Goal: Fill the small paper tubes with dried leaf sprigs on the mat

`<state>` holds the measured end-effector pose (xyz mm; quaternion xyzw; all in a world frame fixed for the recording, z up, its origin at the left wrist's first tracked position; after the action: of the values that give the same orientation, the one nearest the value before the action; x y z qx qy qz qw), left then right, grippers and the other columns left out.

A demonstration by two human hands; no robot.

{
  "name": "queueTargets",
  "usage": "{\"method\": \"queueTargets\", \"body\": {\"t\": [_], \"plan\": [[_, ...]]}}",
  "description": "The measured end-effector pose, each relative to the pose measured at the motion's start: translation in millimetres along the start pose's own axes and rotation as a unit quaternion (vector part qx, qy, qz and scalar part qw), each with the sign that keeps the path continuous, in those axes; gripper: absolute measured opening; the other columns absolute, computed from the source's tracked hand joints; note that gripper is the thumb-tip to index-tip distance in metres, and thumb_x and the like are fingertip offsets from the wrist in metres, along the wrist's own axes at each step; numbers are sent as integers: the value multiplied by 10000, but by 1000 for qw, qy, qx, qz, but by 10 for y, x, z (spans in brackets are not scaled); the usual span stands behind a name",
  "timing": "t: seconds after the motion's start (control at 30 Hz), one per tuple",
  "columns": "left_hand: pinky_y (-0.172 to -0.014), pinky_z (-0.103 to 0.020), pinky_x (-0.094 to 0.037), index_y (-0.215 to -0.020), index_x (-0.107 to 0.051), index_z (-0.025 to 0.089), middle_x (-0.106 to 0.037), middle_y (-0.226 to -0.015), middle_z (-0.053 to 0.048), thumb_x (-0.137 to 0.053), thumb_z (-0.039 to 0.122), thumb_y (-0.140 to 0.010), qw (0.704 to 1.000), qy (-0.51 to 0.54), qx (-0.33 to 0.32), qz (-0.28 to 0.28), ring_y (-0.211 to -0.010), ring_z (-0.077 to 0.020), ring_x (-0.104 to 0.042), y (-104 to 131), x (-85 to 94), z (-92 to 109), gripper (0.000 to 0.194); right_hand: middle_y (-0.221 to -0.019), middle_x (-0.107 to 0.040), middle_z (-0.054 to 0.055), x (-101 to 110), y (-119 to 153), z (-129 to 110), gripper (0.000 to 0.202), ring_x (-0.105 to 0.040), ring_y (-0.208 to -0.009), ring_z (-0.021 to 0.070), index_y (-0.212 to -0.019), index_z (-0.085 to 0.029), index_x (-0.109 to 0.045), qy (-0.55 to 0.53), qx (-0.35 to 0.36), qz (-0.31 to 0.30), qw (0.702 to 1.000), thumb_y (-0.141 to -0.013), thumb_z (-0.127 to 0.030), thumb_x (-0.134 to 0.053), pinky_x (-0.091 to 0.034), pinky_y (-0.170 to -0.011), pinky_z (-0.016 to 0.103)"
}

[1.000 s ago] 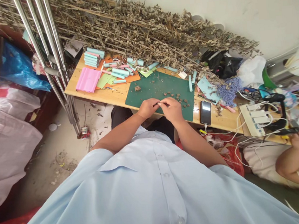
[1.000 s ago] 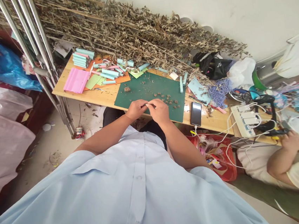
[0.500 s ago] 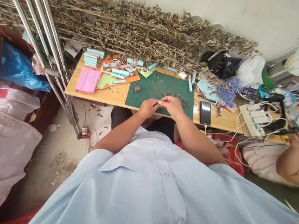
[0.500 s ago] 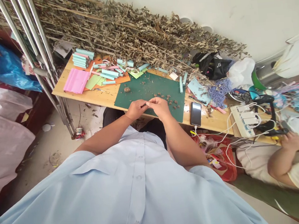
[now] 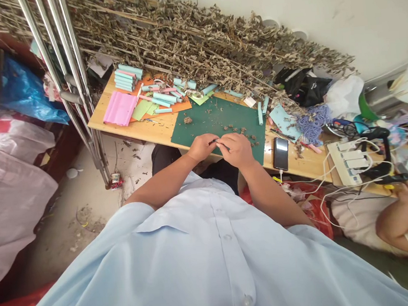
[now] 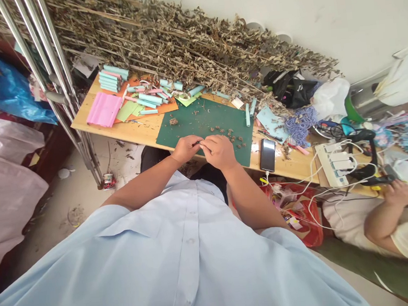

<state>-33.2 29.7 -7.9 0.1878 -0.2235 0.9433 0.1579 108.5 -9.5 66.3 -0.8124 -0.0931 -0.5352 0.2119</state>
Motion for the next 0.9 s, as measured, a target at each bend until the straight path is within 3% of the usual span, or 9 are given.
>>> {"method": "queueTargets", "body": {"t": [0.33, 0.47, 0.63, 0.77, 0.9], "plan": [[-898, -318, -547, -1126, -766, 170, -773, -1024, -109, -511, 428, -1056, 999, 22, -44, -4, -967, -203, -710, 17, 33, 54, 370, -958, -771, 42, 65, -143, -63, 147, -691, -903, 247, -961, -271, -774, -47, -44, -24, 998, -950, -372, -668, -543, -848, 388], [-899, -319, -552, -1124, -770, 175, -775, -1016, -103, -560, 425, -1047, 999, 14, -35, 7, -955, -195, -716, 10, 28, 33, 336, -1027, -782, 49, 171, -118, 15, 198, -707, -955, 239, -991, -266, -789, -106, -59, 29, 992, -971, -372, -622, -562, -878, 385], [-915, -318, -558, -1078, -771, 175, -779, -1031, -96, -669, 394, -997, 999, 11, 8, 32, -951, -187, -719, 4, 27, 12, 255, -1040, -783, 91, 344, 124, 514, 233, -714, -932, 269, -971, -234, -787, -92, -176, 148, 969, -938, -375, -604, -567, -916, 446], [-873, -306, -559, -1029, -772, 178, -776, -970, -81, -709, 417, -967, 999, 2, 29, 45, -890, -176, -705, -6, 18, -4, 255, -979, -780, 103, 331, 433, 983, 255, -693, -810, 272, -952, -211, -784, -60, -276, 174, 943, -889, -387, -611, -569, -881, 483], [-838, -295, -542, -998, -772, 192, -766, -930, -59, -718, 420, -957, 998, -7, 35, 50, -841, -167, -680, -22, 4, -21, 238, -996, -783, 104, 170, 651, 1178, 252, -678, -778, 253, -956, -212, -786, -54, -292, 160, 942, -864, -387, -629, -581, -862, 473]]}}
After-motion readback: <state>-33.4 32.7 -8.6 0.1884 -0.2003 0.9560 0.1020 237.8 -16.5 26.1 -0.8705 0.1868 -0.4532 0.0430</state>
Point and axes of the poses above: each hand's wrist, its own y-axis away from the middle knuckle, its own x-axis out of the back of the hand, z = x × y, the point moved 5 cm from there along -y, towards the middle knuckle
